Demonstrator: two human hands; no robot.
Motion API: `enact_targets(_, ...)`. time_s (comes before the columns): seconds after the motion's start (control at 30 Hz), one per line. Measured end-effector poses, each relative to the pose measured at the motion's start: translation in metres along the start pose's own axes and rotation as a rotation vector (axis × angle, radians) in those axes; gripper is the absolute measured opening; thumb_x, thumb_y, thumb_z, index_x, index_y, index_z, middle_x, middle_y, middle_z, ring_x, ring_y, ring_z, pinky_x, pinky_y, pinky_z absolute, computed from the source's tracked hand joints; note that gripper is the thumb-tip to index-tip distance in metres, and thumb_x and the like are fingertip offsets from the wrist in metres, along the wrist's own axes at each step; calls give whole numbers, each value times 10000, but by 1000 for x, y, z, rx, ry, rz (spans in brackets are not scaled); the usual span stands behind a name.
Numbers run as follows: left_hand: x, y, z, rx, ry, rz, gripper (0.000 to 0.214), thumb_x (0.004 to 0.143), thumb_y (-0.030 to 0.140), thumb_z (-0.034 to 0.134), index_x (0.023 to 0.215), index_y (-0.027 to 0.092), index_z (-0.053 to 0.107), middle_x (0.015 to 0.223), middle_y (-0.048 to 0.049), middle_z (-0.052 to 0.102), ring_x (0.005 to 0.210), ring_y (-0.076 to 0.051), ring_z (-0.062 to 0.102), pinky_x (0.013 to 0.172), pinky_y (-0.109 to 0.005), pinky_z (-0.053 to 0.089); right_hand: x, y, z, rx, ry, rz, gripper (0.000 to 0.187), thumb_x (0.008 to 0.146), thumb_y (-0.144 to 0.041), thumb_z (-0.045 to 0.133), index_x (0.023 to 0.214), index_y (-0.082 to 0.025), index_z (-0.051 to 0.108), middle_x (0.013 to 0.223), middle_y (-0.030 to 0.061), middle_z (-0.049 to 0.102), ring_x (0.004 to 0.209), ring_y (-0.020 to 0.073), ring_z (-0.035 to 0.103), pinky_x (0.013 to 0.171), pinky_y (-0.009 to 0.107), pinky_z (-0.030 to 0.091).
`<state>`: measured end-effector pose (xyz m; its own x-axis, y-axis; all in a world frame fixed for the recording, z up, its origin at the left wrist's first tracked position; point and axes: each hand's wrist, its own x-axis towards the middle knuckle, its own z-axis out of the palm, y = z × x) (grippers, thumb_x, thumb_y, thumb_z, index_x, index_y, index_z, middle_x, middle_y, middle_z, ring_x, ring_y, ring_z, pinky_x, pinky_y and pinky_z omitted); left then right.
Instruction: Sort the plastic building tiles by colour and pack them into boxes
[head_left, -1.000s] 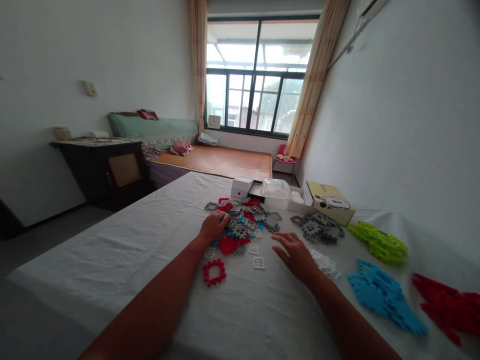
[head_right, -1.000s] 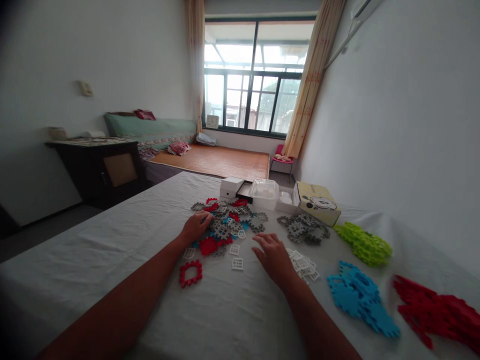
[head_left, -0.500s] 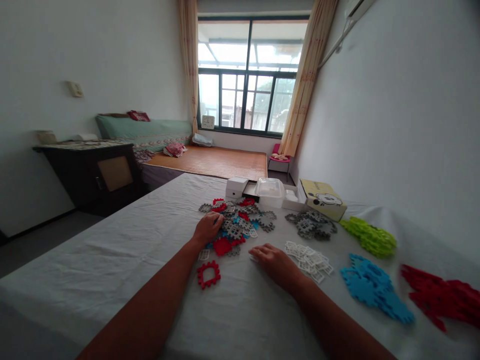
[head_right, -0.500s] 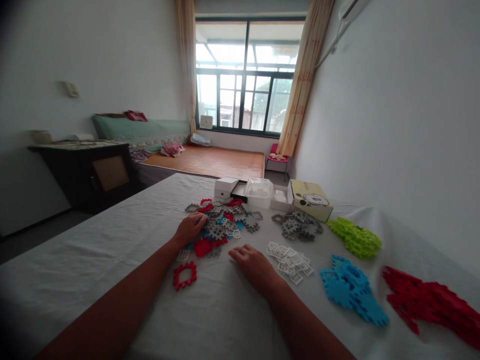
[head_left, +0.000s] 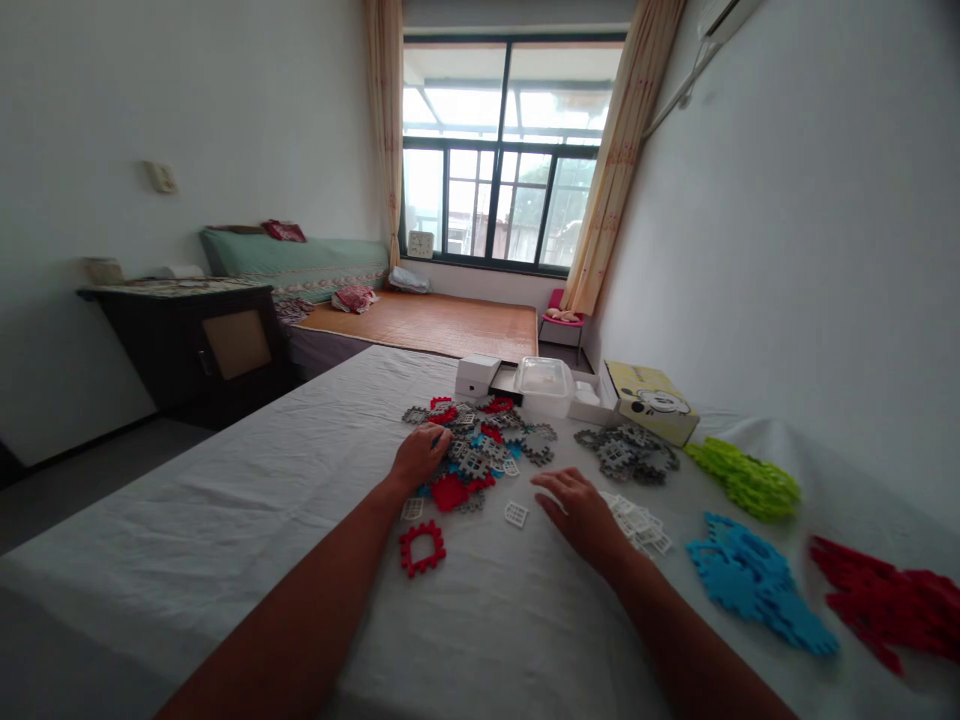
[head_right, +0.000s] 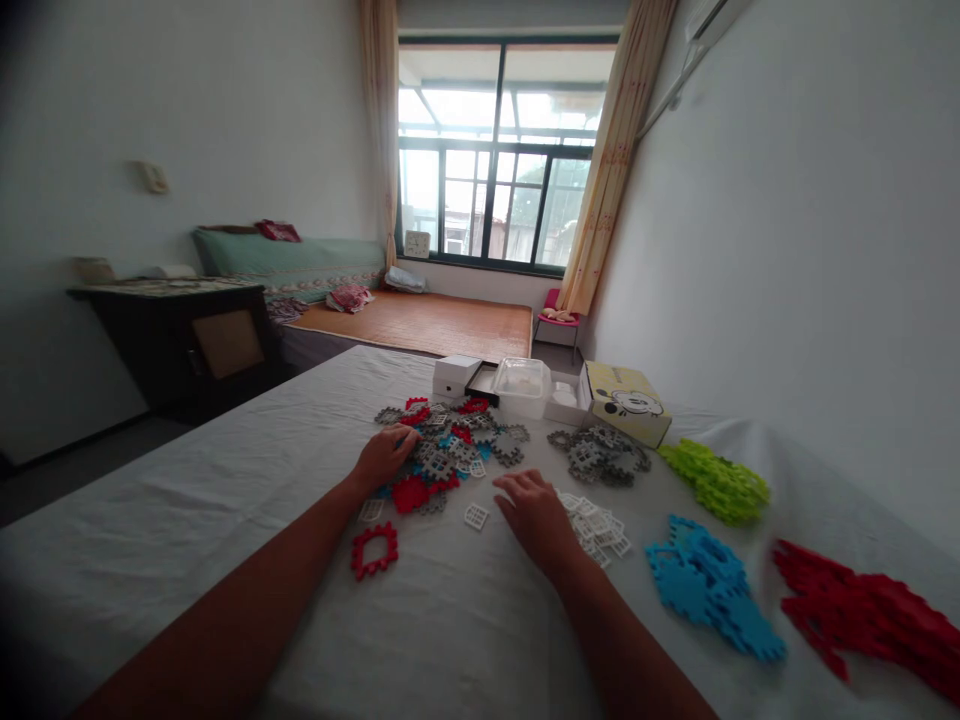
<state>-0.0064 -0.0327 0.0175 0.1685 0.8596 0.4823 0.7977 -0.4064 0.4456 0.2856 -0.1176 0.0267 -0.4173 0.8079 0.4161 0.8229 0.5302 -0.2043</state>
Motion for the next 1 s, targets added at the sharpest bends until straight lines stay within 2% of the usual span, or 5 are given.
enact_targets(0.23, -1, -2, 1, -3, 0, -2, 356, 910, 350, 362, 747, 210, 646, 827, -49, 665, 848, -179, 603, 786, -270, 427, 6, -35, 17, 14, -187, -238, 209, 913, -222, 485, 1031, -246, 656, 1056, 31, 675, 982, 174, 547, 872, 289, 437)
enact_targets(0.43, -1, -3, 2, -33, 11, 9, 343, 905, 343, 372, 762, 210, 654, 831, -49, 667, 842, -179, 603, 776, -270, 428, 3, -15, 1, -169, -145, -6, 262, 854, -76, 459, 953, -214, 657, 921, 50, 693, 911, 199, 582, 835, 341, 420)
enact_targets(0.57, -1, -2, 2, -32, 9, 6, 348, 905, 338, 374, 720, 209, 640, 808, -49, 657, 828, -180, 596, 778, -279, 423, 0, 1, -5, -234, -5, 129, 220, 868, -180, 490, 1015, -212, 652, 1074, 85, 660, 1045, 251, 529, 855, 388, 408)
enact_targets(0.83, -1, -1, 4, -1, 13, 23, 351, 916, 330, 359, 703, 205, 609, 769, -41, 628, 797, -172, 576, 758, -277, 410, 2, -55, 17, 101, -248, -240, 530, 917, -428, 441, 1414, -286, 322, 1387, 34, 481, 1278, 230, 365, 1016, 396, 335)
enact_targets(1.0, -1, 0, 4, 6, 14, 24, 341, 913, 327, 364, 710, 206, 611, 779, -41, 631, 810, -174, 580, 768, -278, 410, 6, -60, 19, 69, -249, -233, 454, 899, -379, 497, 1336, -265, 439, 1268, 58, 572, 1197, 232, 443, 985, 393, 367)
